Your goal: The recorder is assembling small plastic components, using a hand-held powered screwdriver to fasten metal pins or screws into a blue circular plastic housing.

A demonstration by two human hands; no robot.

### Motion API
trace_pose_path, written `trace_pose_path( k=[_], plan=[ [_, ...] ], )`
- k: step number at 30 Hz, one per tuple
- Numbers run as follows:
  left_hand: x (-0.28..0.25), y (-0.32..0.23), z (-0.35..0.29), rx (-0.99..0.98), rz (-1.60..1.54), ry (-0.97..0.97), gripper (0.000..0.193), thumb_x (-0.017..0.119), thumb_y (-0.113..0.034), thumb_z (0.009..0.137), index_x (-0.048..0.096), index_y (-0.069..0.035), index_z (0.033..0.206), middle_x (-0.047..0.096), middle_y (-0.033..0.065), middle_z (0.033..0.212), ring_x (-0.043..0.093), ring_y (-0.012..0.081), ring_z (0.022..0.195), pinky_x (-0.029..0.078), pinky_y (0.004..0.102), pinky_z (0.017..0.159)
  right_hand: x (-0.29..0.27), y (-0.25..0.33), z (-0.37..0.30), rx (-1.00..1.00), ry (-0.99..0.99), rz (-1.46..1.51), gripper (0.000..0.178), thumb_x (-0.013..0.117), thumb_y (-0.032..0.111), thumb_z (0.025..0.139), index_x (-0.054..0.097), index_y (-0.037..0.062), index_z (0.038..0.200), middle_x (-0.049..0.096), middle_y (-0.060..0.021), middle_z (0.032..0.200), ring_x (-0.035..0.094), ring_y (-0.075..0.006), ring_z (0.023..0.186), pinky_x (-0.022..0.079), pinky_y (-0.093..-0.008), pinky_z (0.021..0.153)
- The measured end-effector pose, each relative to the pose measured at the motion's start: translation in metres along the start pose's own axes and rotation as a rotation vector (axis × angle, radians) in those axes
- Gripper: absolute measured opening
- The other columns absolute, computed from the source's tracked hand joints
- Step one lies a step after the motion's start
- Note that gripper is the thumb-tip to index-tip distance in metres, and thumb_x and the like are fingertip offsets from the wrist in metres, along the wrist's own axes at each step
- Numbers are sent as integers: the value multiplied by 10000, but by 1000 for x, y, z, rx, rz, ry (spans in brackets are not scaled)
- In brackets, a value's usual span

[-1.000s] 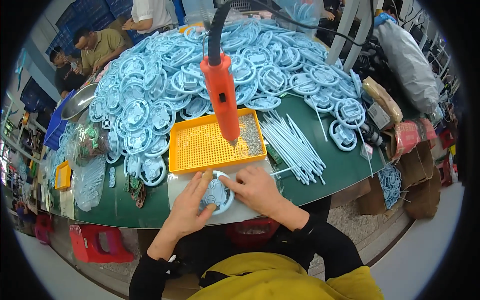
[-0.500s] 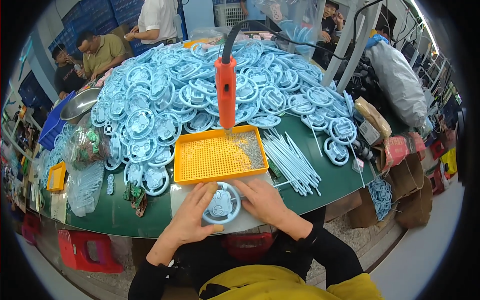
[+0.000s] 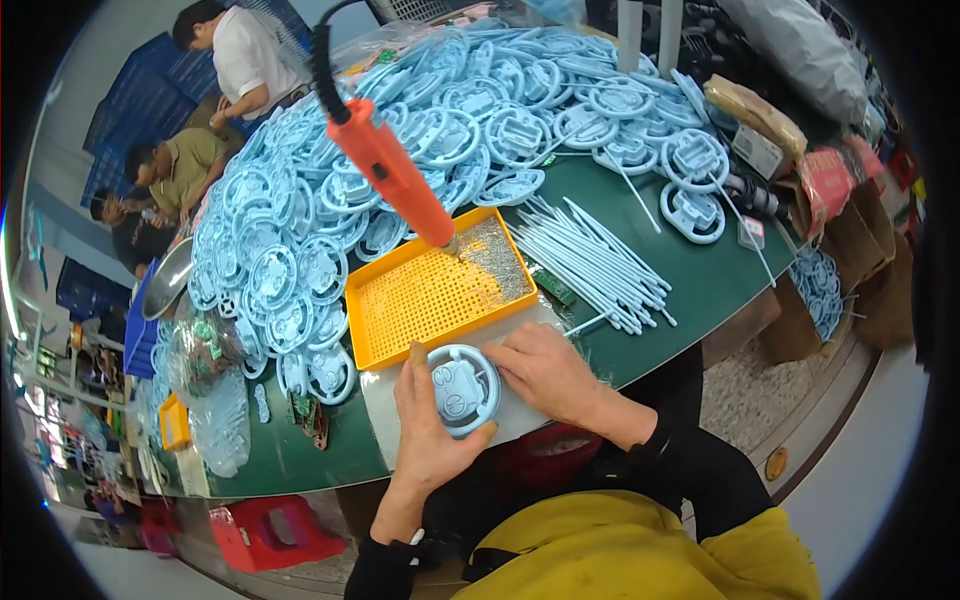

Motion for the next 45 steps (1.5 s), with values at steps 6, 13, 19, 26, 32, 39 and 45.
trace_pose_path(
  k=[6,13,19,26,32,39,45],
  plan=[
    [4,-5,-2,-52,-12,-64,1265,859,-202,633,42,29,1571,280,307,1464,306,457,1357,271,515,1145,3,-4,-4,-3,-32,15,255,703,101,801,684,76,1055,570,-60,840,563,-270,865,457,-396,760],
    [3,-12,2,-135,13,-40,1323,895,-201,600,27,31,1571,287,290,1444,330,441,1337,309,486,1137,6,-4,-4,-17,-55,23,195,700,110,794,684,77,986,567,-51,820,564,-270,865,467,-403,763],
    [-3,-13,6,-151,53,9,1324,882,-172,574,30,47,1565,335,242,1395,381,394,1319,337,445,1134,6,-4,-3,-36,-78,28,75,636,100,792,647,68,858,573,-80,818,567,-285,850,462,-415,747],
    [-7,-9,8,-142,32,69,1346,920,-229,591,41,9,1583,266,297,1466,335,451,1362,339,479,1136,3,-4,-4,-45,-79,19,79,626,101,792,642,67,861,571,-70,827,570,-271,846,459,-403,741],
    [-7,-6,7,-127,24,81,1356,918,-212,584,32,-15,1591,296,288,1456,353,443,1357,347,480,1133,3,-4,-4,-49,-57,24,77,614,107,803,635,66,864,567,-68,833,565,-268,848,453,-399,741],
    [-12,-1,7,-77,14,109,1362,918,-210,578,32,-31,1597,307,270,1459,376,426,1350,370,463,1121,4,-6,-4,-36,-39,7,189,637,108,824,661,61,1006,558,-62,831,554,-262,865,445,-396,746],
    [-17,-2,8,-84,71,136,1348,924,-220,567,73,-35,1597,324,261,1448,382,412,1355,378,458,1118,5,-6,-4,-36,-23,10,223,630,104,831,669,61,1046,560,-60,835,555,-260,879,449,-396,755]
  ],
)
Point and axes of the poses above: each hand's wrist, its own z-axis towards the middle knuckle, its own x-axis out of the palm, y = z × x, the point moved 3 cm from there along z, towards the middle knuckle
